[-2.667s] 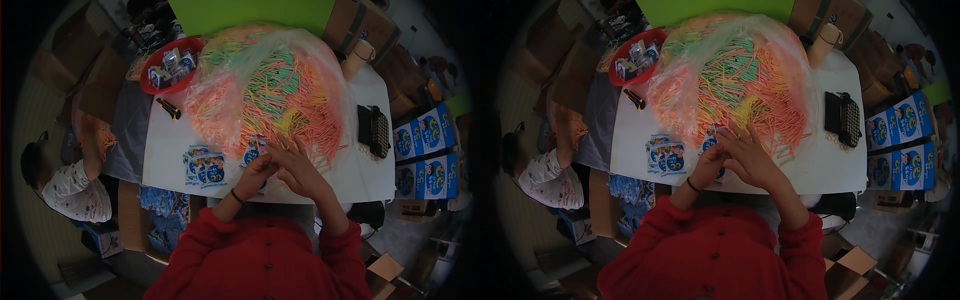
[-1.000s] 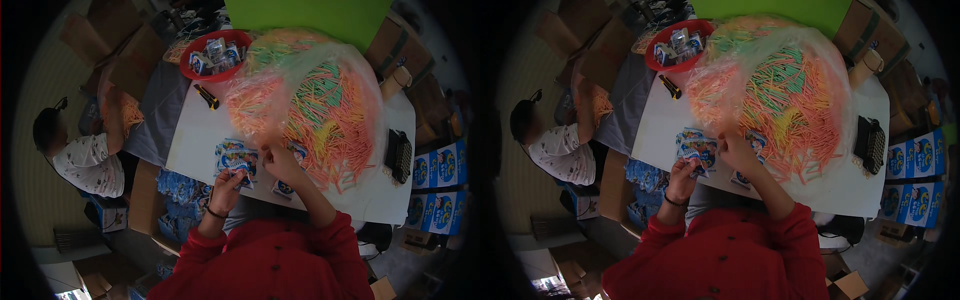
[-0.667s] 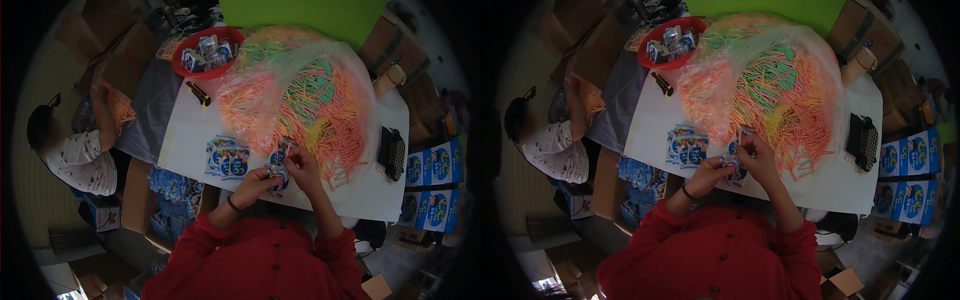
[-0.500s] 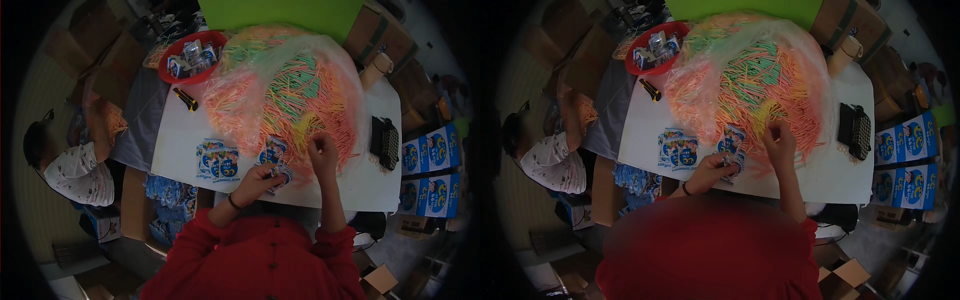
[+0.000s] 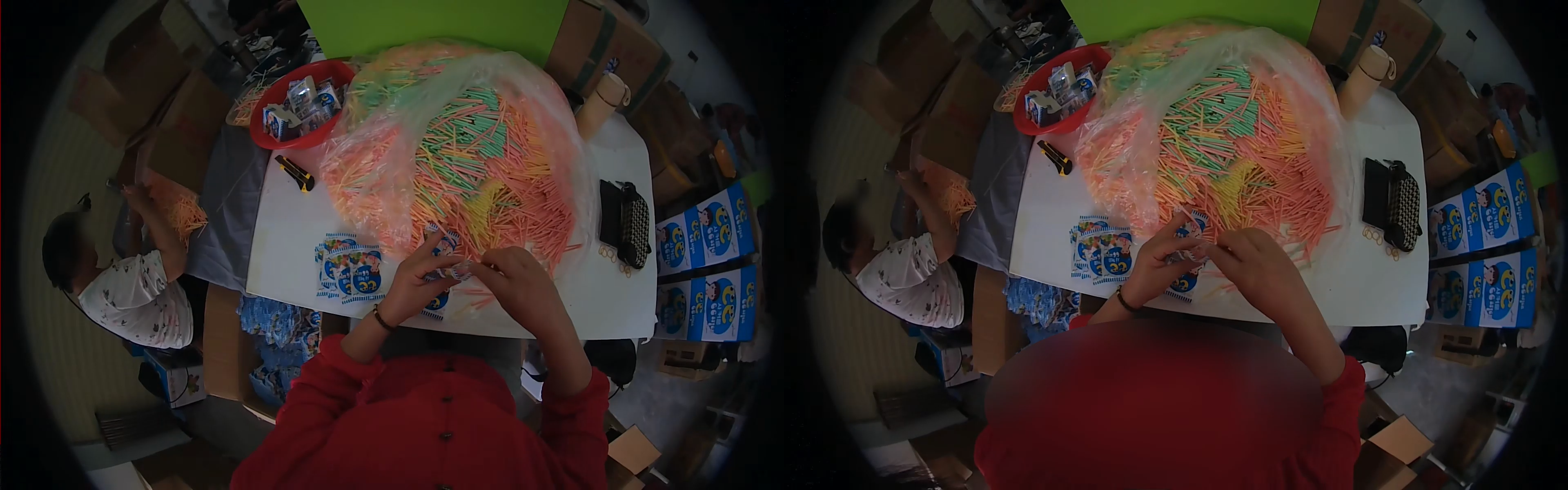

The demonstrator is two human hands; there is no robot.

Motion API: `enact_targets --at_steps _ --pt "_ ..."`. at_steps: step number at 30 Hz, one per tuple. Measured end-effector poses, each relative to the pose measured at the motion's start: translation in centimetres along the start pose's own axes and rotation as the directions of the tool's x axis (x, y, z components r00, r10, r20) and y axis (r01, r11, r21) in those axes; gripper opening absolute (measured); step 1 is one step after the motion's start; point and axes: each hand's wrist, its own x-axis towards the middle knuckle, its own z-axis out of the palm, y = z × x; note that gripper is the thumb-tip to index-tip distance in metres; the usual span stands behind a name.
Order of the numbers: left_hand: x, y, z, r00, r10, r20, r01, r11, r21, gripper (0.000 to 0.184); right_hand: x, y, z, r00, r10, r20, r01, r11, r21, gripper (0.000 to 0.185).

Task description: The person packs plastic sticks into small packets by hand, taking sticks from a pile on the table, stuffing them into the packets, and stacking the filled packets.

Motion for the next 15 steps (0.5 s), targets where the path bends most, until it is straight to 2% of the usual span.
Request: enact_targets --at_steps 2,6,8,9,10,11,12,13,14,15 --pt "-0.1 -0.6 0.4 0.993 0.113 0.02 -0.114 0.979 0.166 0.045 0.8 -0.5 0.9 0.989 -0.141 0.045 0.138 0.988 0.063 0.031" --pt "-0.5 -0.7 0.1 0.989 0.145 -0.014 -0.143 0.984 0.107 0.041 0.7 -0.9 2.3 0.98 -0.19 0.049 0.189 0.981 0.033 0.03" --pt "-1.3 0.1 -0.1 0.994 -0.038 -0.107 0.029 0.996 -0.087 0.035 0.6 -0.5 0.6 0.995 0.011 -0.101 0.007 0.984 0.18 0.032" --pt "-1.9 -0.2 -0.5 0.994 -0.043 -0.096 0.033 0.994 -0.105 0.035 -0.1 0.2 0.3 0.996 0.026 -0.089 -0.01 0.985 0.171 0.032" --pt "-2.7 -0.6 -1.3 0.981 -0.013 -0.196 0.004 0.999 -0.046 0.035 -1.2 1.2 -0.1 0.946 0.24 -0.218 -0.178 0.947 0.267 0.029" --pt "-3.4 -1.0 -2.1 0.956 0.024 -0.291 -0.02 1.0 0.017 0.035 -2.2 2.3 -0.5 0.834 0.445 -0.325 -0.317 0.87 0.377 0.026" --pt "-3.8 -0.2 -2.8 0.915 -0.21 -0.346 0.159 0.972 -0.172 0.037 -3.5 3.6 -0.7 0.83 0.454 -0.324 -0.333 0.869 0.365 0.026" --pt "-4.1 0.6 -3.6 0.827 -0.439 -0.352 0.315 0.88 -0.357 0.04 -4.7 5.1 -0.8 0.754 0.562 -0.341 -0.397 0.803 0.445 0.022" --pt "-4.7 0.0 -4.9 0.83 -0.442 -0.34 0.318 0.876 -0.362 0.04 -5.8 6.0 -0.9 0.667 0.659 -0.348 -0.444 0.726 0.526 0.018" --pt "-5.4 -1.0 -6.2 0.857 -0.282 -0.431 0.389 0.903 0.182 0.044 -6.4 6.2 -1.2 0.661 0.665 -0.348 -0.453 0.723 0.521 0.018"
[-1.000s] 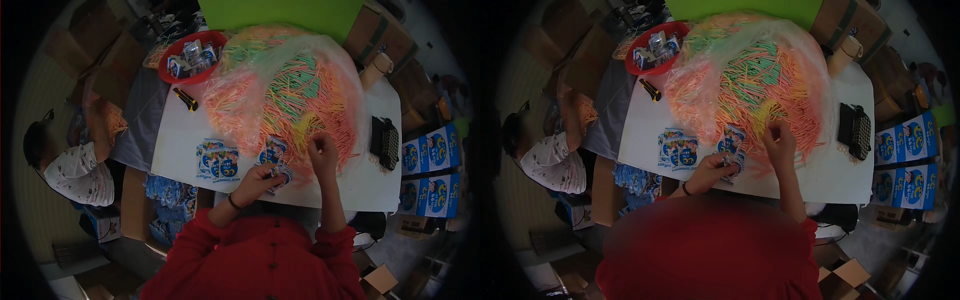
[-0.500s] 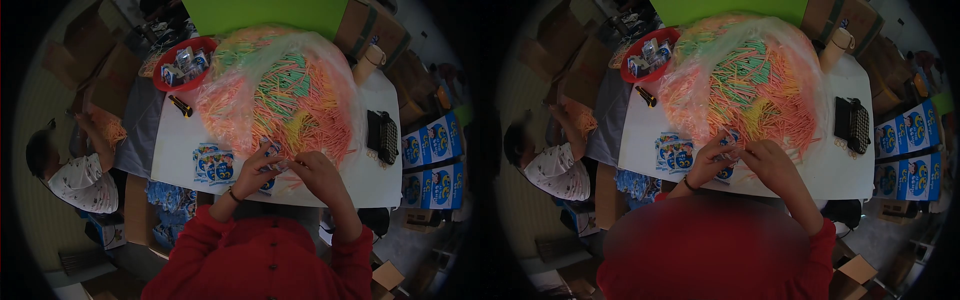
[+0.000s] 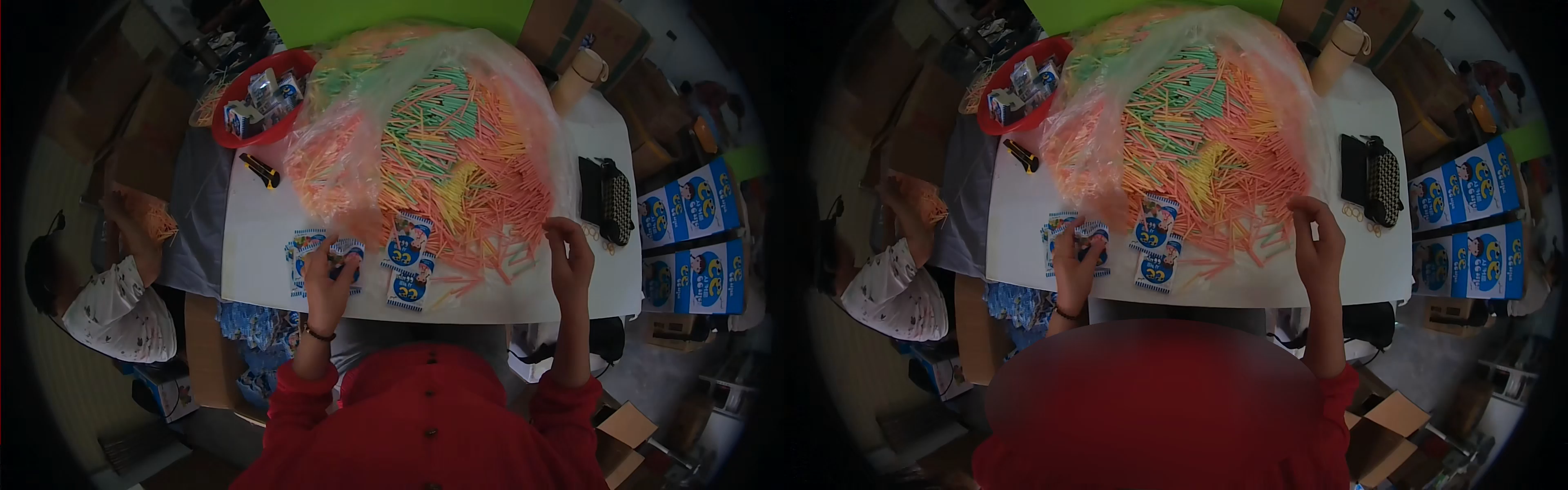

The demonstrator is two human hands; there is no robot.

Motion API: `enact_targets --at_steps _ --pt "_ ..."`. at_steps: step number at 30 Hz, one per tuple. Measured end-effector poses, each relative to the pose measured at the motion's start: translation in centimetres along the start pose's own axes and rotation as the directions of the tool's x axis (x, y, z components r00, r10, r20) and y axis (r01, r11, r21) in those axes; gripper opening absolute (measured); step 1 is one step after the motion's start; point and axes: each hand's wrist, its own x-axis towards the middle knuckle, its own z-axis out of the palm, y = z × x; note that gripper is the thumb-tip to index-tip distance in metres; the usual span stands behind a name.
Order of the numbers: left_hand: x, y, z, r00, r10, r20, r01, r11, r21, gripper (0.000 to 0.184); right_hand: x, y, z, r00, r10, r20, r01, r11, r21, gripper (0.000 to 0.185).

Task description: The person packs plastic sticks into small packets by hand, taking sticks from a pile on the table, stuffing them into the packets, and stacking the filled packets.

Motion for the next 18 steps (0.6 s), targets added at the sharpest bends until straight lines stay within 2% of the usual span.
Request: enact_targets --at_steps 1,2,3,4,5,7,8,10,11,12,14,18 --pt "0.2 -0.6 -0.6 0.982 0.185 -0.035 -0.142 0.848 0.51 0.048 -0.2 0.1 -0.5 0.998 0.014 0.065 -0.008 0.996 -0.087 0.016" --pt "0.2 -0.9 -0.8 0.983 0.182 -0.029 -0.142 0.85 0.508 0.048 -0.4 0.2 -0.8 0.991 0.031 0.13 -0.008 0.985 -0.171 0.015" --pt "0.4 -0.8 -1.0 0.929 0.361 -0.088 -0.21 0.707 0.675 0.049 -0.6 0.2 -0.8 0.991 0.034 0.129 -0.012 0.985 -0.174 0.015" --pt "0.5 -0.6 -1.1 0.838 0.535 -0.106 -0.233 0.526 0.818 0.05 -0.8 0.0 -0.5 0.98 -0.006 0.201 0.061 0.961 -0.269 0.012" --pt "0.6 -0.3 -1.0 0.839 0.534 -0.103 -0.233 0.525 0.819 0.05 -1.0 -0.2 -0.2 0.96 -0.039 0.276 0.139 0.925 -0.353 0.01" --pt "0.6 0.8 -0.3 0.776 0.62 -0.114 -0.239 0.456 0.857 0.045 -1.2 0.1 0.5 0.946 -0.037 0.322 0.162 0.916 -0.368 0.01" --pt "0.7 1.0 0.4 0.775 0.622 -0.115 -0.237 0.453 0.86 0.045 -1.2 0.4 1.0 0.929 -0.036 0.367 0.187 0.903 -0.386 0.01" --pt "0.7 1.6 2.5 0.797 0.594 0.11 -0.512 0.569 0.643 0.035 -0.9 1.2 2.2 0.933 -0.026 0.358 0.18 0.896 -0.407 0.01" --pt "0.8 2.2 3.9 0.794 0.598 0.105 -0.514 0.57 0.641 0.035 -0.6 1.7 2.7 0.938 -0.013 0.347 0.173 0.885 -0.433 0.009" --pt "1.0 2.9 5.5 0.839 0.535 0.105 -0.452 0.576 0.681 0.033 -0.1 2.1 3.1 0.939 -0.018 0.343 0.177 0.881 -0.438 0.009" --pt "2.1 3.0 7.1 0.902 0.426 0.074 -0.331 0.571 0.751 0.031 1.0 3.0 3.8 0.962 -0.105 0.253 0.192 0.917 -0.349 0.009" --pt "3.3 1.8 7.7 0.901 0.433 0.03 -0.346 0.676 0.65 0.033 3.0 4.5 3.4 0.965 -0.106 0.241 0.204 0.88 -0.429 0.01"
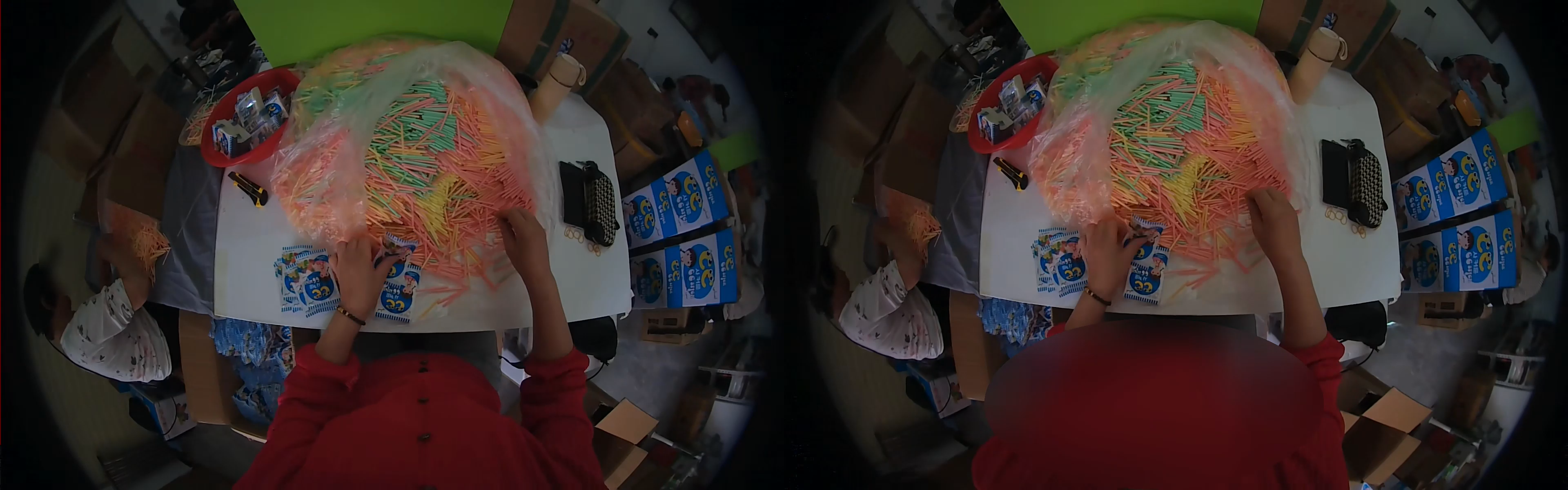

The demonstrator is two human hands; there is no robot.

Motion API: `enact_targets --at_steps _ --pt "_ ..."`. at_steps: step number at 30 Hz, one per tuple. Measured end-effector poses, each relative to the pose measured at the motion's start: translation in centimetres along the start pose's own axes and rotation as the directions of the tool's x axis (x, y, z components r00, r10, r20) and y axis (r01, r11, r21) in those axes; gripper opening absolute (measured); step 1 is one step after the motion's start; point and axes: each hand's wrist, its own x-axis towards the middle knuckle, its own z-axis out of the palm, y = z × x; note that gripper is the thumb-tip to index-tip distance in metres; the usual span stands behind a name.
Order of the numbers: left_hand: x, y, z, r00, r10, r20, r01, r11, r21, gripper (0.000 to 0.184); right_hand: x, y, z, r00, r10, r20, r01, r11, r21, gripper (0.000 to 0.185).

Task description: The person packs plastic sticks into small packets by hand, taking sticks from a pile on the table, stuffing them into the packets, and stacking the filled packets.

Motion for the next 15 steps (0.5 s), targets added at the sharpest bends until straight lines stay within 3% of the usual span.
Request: enact_targets --at_steps 2,3,5,6,8,12,14,15 --pt "0.4 -0.7 0.1 0.973 -0.11 0.201 0.158 0.958 -0.241 0.034 0.9 0.9 -0.1 0.998 -0.055 -0.027 0.054 0.997 -0.062 0.013" --pt "0.7 -0.8 -0.1 0.974 -0.106 0.198 0.155 0.956 -0.249 0.034 1.4 1.7 0.0 0.998 -0.057 -0.03 0.055 0.996 -0.07 0.013" --pt "1.3 -0.9 -0.9 0.923 -0.192 0.334 0.344 0.803 -0.487 0.027 2.4 3.4 0.3 0.998 -0.024 -0.061 0.025 0.999 0.028 0.019" --pt "1.1 -1.3 -0.5 0.923 -0.188 0.335 0.341 0.802 -0.49 0.027 3.0 4.0 0.3 0.998 -0.022 -0.063 0.023 0.999 0.024 0.019" --pt "0.3 -2.2 0.6 0.943 -0.175 0.283 0.327 0.643 -0.692 0.017 4.3 5.1 0.2 0.955 -0.17 -0.243 0.163 0.986 -0.046 0.031" --pt "0.3 -1.9 0.4 0.967 -0.151 0.207 0.254 0.672 -0.695 0.014 6.0 6.0 -0.8 0.979 -0.16 -0.128 0.124 0.961 -0.248 0.038" --pt "0.2 -2.2 1.0 0.944 -0.189 0.27 0.329 0.591 -0.737 0.011 6.7 5.8 -1.1 0.953 -0.303 -0.006 0.271 0.859 -0.435 0.039" --pt "0.3 -2.2 1.0 0.945 -0.188 0.268 0.327 0.593 -0.736 0.011 6.9 5.9 -0.9 0.953 -0.304 -0.009 0.271 0.859 -0.434 0.039"
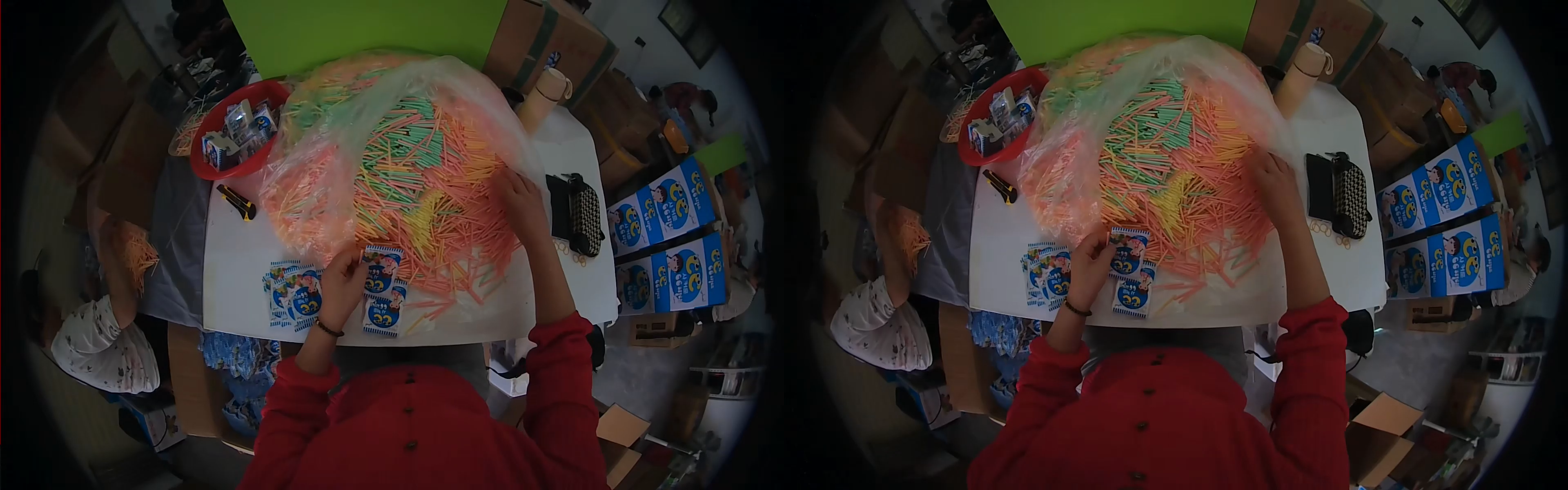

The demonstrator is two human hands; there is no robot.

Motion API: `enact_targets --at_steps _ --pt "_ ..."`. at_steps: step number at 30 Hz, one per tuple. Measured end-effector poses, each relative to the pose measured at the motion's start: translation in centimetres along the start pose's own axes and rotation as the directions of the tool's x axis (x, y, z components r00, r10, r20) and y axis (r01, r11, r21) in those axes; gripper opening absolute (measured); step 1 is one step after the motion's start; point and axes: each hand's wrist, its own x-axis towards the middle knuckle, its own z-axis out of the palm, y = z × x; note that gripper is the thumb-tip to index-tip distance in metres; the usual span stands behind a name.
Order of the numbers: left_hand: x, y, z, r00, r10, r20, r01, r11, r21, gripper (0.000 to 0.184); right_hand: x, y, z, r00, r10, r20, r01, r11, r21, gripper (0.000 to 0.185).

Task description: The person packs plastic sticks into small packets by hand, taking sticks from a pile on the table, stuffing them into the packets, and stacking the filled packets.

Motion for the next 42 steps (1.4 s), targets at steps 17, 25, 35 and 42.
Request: enact_targets --at_steps 17,25,35,42 --pt "0.8 1.8 -2.1 0.919 -0.251 0.304 0.393 0.518 -0.759 0.026 0.6 -2.1 -0.6 0.941 0.309 0.136 -0.338 0.845 0.415 0.022" --pt "-0.6 2.0 -0.1 0.889 -0.277 0.366 0.451 0.382 -0.807 0.026 -7.9 -10.1 3.9 0.829 0.456 0.322 -0.415 0.118 0.902 0.015" --pt "-2.3 1.8 2.2 0.858 -0.282 0.429 0.512 0.539 -0.669 0.022 -5.7 -11.1 -0.4 0.837 0.438 0.329 -0.246 -0.236 0.94 0.017" --pt "-3.0 3.2 1.9 0.95 -0.069 0.306 0.2 0.884 -0.422 0.015 -4.1 -16.5 -5.3 0.894 0.173 0.413 -0.273 -0.521 0.809 0.015"
